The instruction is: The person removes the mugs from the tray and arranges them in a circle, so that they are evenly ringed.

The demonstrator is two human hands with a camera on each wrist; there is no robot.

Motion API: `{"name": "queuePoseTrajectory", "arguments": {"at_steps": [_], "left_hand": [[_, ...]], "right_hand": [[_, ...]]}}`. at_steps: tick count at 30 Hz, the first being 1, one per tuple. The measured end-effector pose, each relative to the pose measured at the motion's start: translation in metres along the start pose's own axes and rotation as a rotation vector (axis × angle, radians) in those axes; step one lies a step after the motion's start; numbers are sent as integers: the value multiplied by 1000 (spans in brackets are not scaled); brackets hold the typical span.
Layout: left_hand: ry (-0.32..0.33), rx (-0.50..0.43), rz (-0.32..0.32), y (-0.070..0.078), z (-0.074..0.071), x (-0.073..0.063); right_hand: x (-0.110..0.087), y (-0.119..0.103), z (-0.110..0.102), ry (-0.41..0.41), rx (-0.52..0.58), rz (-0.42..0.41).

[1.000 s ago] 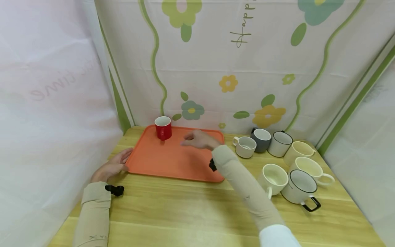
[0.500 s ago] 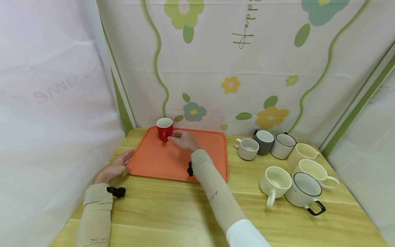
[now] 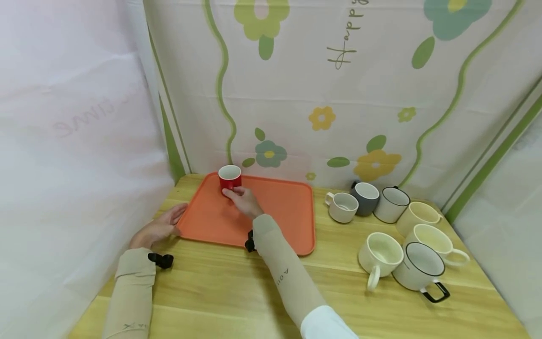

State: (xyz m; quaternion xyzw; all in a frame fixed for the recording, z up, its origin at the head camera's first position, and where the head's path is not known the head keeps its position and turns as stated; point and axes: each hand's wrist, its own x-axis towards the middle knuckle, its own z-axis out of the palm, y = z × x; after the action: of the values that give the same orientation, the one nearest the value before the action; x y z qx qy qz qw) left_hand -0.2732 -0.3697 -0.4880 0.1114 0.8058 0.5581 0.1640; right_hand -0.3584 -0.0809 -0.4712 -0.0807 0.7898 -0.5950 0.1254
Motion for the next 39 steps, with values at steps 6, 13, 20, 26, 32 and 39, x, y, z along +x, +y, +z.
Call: {"name": "queuePoseTrajectory", "arguments": {"at_steps": [6,13,20,26,32,39], "left_hand": [[0,56,-33,7,0,0],[3,56,-31,7,1,-1],[-10,37,-13,3,2,1],[-23,42,-1,7,-2,-2],[-28,29,4,4,-2,-1],[-29,22,15,3,2,1]], "right_hand": [[-19,-3,-5,-41,187,119],[-61,-7,-22,-35,529,277],[-122,-3,-57,129,733,277],[-158,4,-87,354,765,184],[-175,25,-114,570,781,81],[-188,53,-139,732,850,36]]}}
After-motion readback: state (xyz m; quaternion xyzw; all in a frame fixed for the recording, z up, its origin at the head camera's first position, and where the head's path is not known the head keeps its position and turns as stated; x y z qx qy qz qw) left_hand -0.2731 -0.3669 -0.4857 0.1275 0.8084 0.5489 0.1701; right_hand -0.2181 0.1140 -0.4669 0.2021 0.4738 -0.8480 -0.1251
